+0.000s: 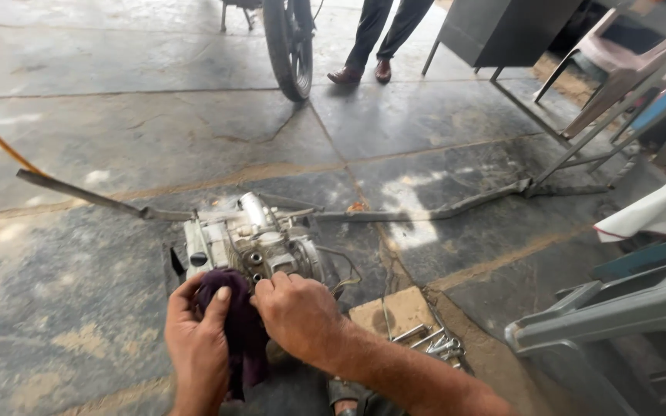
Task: The recorder is repairing a small motorcycle engine by cleaning parts and checking the cylinder head.
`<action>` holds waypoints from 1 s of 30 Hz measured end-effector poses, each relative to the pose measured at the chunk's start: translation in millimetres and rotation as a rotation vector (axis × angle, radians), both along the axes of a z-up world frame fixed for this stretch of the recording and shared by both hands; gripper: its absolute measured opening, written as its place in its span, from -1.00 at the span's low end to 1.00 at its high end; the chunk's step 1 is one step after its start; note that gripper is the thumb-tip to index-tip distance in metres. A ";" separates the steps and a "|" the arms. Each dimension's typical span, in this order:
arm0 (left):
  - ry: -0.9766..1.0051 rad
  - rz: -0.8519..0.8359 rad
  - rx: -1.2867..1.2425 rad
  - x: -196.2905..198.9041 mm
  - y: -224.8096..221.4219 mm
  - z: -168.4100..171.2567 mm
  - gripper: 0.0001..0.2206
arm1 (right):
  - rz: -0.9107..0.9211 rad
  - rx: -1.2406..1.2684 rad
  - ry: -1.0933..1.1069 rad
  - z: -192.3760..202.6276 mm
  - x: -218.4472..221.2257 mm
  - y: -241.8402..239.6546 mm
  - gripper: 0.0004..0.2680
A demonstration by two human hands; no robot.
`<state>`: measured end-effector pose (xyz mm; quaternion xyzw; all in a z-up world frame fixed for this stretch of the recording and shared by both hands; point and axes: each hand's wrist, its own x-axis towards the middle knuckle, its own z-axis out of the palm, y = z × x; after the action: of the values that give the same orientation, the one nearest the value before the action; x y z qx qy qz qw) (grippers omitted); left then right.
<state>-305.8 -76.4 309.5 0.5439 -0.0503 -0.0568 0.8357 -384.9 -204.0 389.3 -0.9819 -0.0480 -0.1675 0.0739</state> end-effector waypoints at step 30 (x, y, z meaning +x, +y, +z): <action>0.074 -0.083 0.140 -9.4 -6.0 19.9 -0.58 | 0.062 0.090 0.037 7.4 -5.9 -1.6 -0.80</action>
<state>-315.2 -82.4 329.4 0.5959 -0.0378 -0.1147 0.7939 -390.8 -205.6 396.7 -0.9785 -0.0694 -0.1491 0.1242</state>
